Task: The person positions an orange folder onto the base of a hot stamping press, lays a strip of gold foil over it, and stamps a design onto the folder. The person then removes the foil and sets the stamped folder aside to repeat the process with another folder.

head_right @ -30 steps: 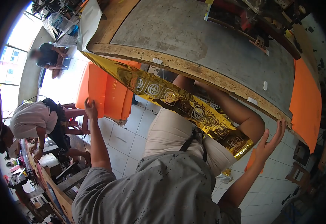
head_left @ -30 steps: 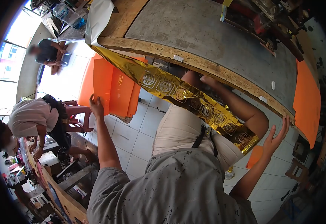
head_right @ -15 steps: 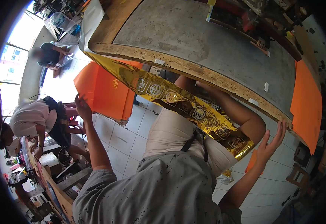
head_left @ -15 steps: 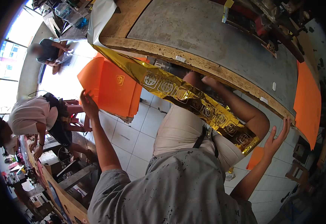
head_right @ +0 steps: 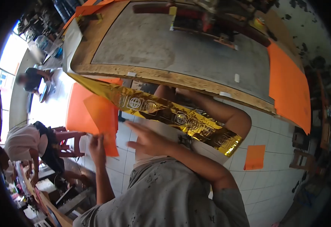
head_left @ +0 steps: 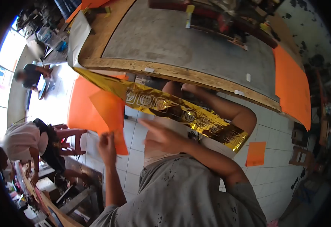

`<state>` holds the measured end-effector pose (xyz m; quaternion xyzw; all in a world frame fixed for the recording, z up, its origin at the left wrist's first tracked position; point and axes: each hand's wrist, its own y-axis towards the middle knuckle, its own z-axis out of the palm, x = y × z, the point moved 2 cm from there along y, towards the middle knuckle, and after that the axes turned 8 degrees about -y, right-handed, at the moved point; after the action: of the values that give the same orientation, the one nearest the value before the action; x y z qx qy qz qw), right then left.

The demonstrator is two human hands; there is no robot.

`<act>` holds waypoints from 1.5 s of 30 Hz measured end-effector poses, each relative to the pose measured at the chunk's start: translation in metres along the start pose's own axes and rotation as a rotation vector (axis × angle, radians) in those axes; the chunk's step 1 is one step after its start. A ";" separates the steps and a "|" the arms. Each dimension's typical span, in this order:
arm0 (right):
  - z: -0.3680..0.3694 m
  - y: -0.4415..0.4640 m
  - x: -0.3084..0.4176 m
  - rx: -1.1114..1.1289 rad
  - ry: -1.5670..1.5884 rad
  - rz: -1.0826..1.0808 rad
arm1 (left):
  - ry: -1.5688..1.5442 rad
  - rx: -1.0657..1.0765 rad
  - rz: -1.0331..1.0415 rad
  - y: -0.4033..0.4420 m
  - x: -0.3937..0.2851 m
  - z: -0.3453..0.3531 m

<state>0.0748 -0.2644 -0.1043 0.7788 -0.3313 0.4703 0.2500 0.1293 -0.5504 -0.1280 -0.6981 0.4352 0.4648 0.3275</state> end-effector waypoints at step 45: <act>-0.221 -0.134 0.025 -1.068 -0.487 0.530 | -0.249 0.236 0.372 0.129 -0.129 0.007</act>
<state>0.0583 -0.0286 0.0034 0.5234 -0.7481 0.0963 0.3964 -0.0148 -0.5578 -0.0164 -0.5006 0.5636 0.5454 0.3665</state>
